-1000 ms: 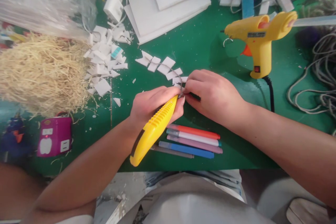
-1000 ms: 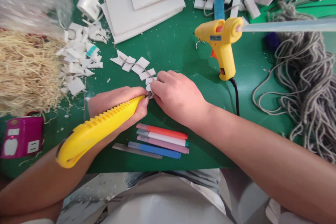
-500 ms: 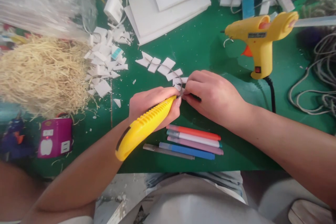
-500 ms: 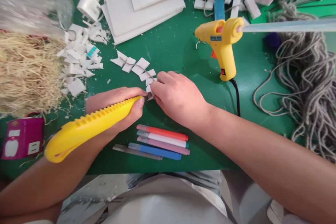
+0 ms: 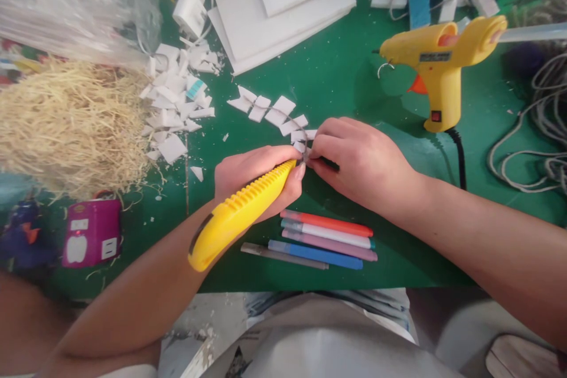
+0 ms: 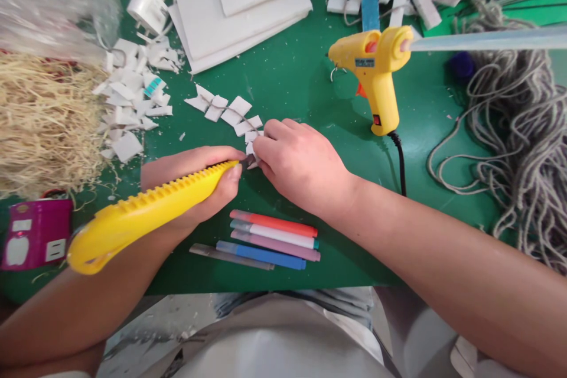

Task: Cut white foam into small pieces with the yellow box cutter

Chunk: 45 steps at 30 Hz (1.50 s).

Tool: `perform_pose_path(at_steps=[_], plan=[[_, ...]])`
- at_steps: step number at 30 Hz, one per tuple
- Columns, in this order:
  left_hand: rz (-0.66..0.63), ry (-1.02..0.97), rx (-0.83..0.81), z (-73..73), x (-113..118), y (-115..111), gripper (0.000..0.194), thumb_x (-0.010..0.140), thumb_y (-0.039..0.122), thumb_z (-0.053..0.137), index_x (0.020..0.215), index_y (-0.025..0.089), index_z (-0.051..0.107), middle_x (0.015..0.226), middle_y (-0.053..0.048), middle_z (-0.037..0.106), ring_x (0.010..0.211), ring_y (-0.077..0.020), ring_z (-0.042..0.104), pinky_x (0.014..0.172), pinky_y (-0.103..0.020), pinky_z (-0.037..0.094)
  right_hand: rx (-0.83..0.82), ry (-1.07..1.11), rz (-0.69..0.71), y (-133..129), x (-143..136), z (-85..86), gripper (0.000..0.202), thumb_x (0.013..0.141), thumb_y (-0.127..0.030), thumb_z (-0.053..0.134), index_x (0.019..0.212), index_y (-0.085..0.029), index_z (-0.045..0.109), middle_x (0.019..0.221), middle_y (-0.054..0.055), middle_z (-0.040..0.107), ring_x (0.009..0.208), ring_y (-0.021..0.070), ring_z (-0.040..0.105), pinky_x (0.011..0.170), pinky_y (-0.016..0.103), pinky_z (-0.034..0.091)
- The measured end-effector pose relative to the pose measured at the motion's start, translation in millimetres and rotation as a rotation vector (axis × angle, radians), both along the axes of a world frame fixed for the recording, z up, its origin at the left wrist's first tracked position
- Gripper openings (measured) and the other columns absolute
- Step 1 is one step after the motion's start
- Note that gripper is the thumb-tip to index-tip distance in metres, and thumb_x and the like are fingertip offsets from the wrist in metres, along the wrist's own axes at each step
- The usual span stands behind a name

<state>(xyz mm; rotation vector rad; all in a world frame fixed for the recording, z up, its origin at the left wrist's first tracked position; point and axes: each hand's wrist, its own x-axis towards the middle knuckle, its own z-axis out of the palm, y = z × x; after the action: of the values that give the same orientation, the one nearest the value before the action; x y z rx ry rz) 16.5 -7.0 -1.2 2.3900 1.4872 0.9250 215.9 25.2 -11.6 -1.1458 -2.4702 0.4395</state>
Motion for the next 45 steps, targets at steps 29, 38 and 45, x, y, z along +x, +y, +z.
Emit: perform_pose_path(at_steps=[29,38,45], plan=[[-0.016,-0.48,-0.334,1.1,-21.2,11.1,0.009,0.089,0.031,0.077,0.094,0.025,0.074,0.086,0.002,0.077,0.065,-0.0113,0.069,0.056,-0.022,0.056,0.036,-0.035,-0.02,-1.6,3.7,1.0,0.018,0.095,-0.013,0.053,0.09,-0.016,0.07,0.098,0.01,0.071,0.084,0.0211,0.062,0.07,0.033,0.043],[-0.121,-0.267,-0.228,4.2,-18.0,10.9,0.009,0.087,0.021,0.075,0.094,0.027,0.076,0.088,0.003,0.077,0.075,-0.013,0.07,0.07,-0.025,0.056,0.031,-0.003,-0.012,-0.6,6.5,-0.7,0.02,0.096,-0.015,0.053,0.089,-0.016,0.072,0.102,0.011,0.072,0.087,0.0219,0.064,0.071,0.034,0.044],[-0.131,-0.238,-0.239,5.4,-17.4,11.7,0.008,0.088,0.021,0.073,0.094,0.027,0.075,0.088,0.003,0.077,0.075,-0.0145,0.07,0.068,-0.027,0.056,0.003,0.01,-0.012,-0.7,7.2,0.8,0.02,0.095,-0.014,0.053,0.088,-0.017,0.072,0.101,0.011,0.071,0.087,0.0212,0.063,0.071,0.034,0.043]])
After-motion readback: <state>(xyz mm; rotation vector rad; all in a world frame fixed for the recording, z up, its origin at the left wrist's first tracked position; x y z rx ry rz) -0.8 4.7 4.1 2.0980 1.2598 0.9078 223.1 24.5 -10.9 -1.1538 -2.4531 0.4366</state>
